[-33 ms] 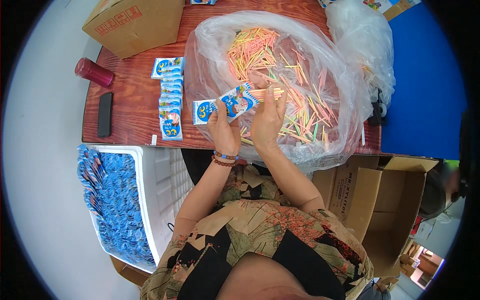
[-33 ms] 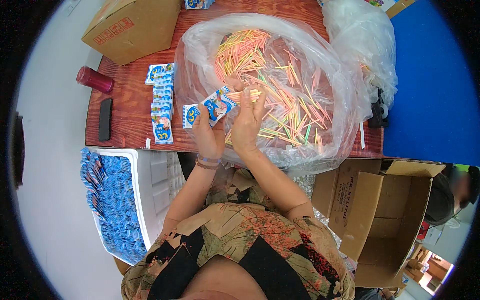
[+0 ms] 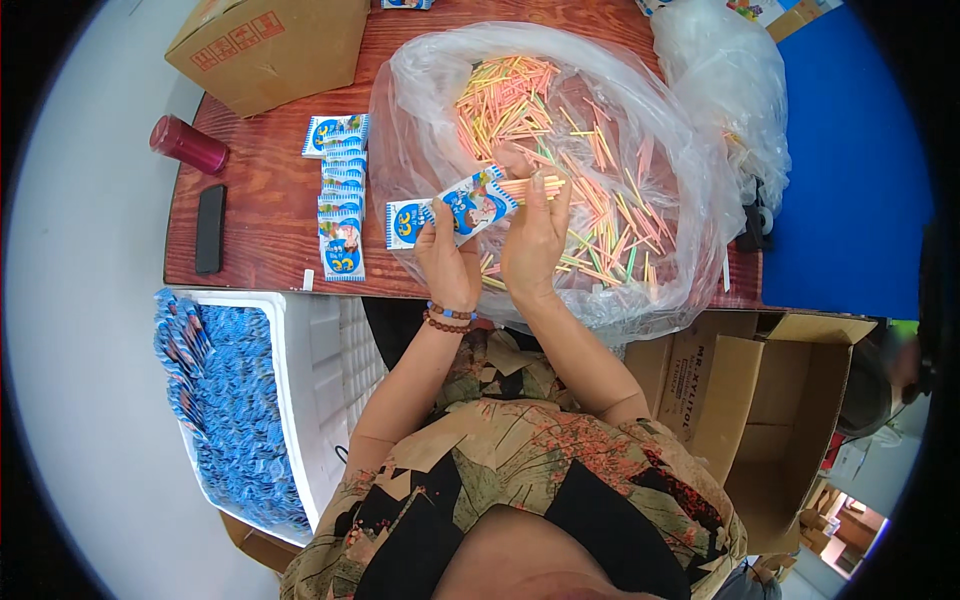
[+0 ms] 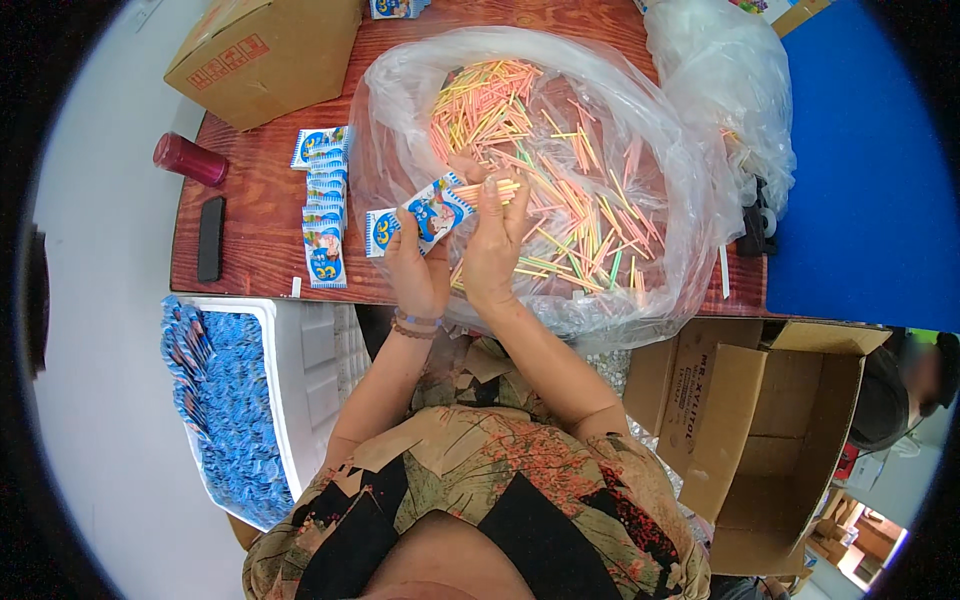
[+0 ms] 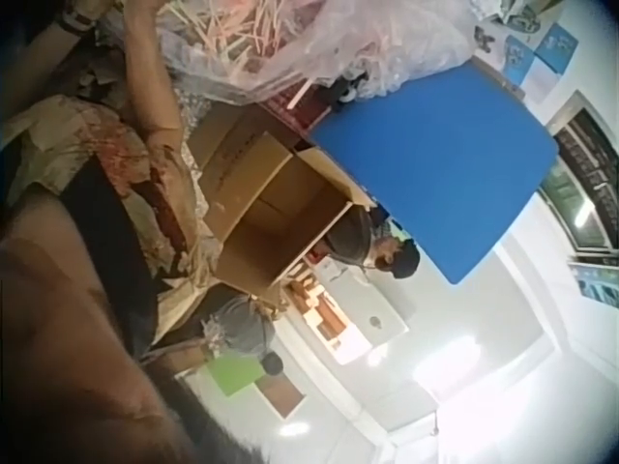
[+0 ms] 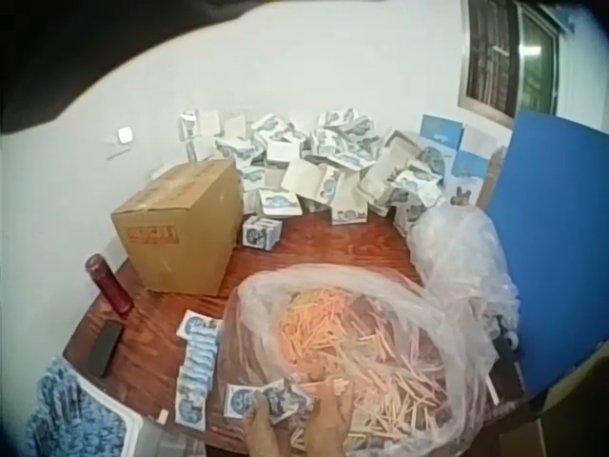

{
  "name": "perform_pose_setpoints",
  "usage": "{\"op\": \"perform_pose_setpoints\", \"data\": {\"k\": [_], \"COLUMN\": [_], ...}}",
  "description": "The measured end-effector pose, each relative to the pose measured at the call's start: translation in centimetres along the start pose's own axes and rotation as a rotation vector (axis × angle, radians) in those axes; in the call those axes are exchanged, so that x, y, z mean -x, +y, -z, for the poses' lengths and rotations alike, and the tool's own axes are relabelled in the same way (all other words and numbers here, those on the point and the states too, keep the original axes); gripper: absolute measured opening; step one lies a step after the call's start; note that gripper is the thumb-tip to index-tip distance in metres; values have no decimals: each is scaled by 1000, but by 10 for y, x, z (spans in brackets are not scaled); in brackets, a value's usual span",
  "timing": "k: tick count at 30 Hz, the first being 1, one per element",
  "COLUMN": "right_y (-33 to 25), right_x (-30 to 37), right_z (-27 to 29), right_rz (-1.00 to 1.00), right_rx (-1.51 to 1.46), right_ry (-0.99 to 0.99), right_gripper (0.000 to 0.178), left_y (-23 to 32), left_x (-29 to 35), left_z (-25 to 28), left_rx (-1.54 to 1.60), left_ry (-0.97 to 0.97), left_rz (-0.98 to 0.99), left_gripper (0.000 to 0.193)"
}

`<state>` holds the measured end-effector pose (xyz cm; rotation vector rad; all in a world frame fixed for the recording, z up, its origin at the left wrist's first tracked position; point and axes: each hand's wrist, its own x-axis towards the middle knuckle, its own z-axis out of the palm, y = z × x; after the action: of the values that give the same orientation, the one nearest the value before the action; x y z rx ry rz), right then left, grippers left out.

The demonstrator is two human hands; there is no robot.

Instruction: Packaging small plastic sticks into blue packets and placing them into a crate.

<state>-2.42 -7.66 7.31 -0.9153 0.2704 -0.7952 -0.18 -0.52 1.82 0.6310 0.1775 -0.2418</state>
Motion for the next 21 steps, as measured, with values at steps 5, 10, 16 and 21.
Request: {"op": "perform_pose_setpoints", "data": {"k": [5, 10, 16, 21], "right_y": [5, -2, -17, 0], "right_x": [1, -10, -10, -15], "right_z": [1, 0, 11, 20], "right_rz": [-68, 13, -101, 107], "right_rx": [92, 259, 612, 703], "right_ry": [-97, -223, -517, -509], "right_gripper": [24, 32, 32, 32], "left_y": [0, 6, 7, 8], "left_x": [-1, -8, -11, -12], "left_z": [0, -1, 6, 9], "left_rx": [16, 104, 252, 352], "left_ry": [-3, -43, -157, -255], "left_rz": [-3, 150, 252, 270], "left_gripper": [18, 27, 36, 40]}}
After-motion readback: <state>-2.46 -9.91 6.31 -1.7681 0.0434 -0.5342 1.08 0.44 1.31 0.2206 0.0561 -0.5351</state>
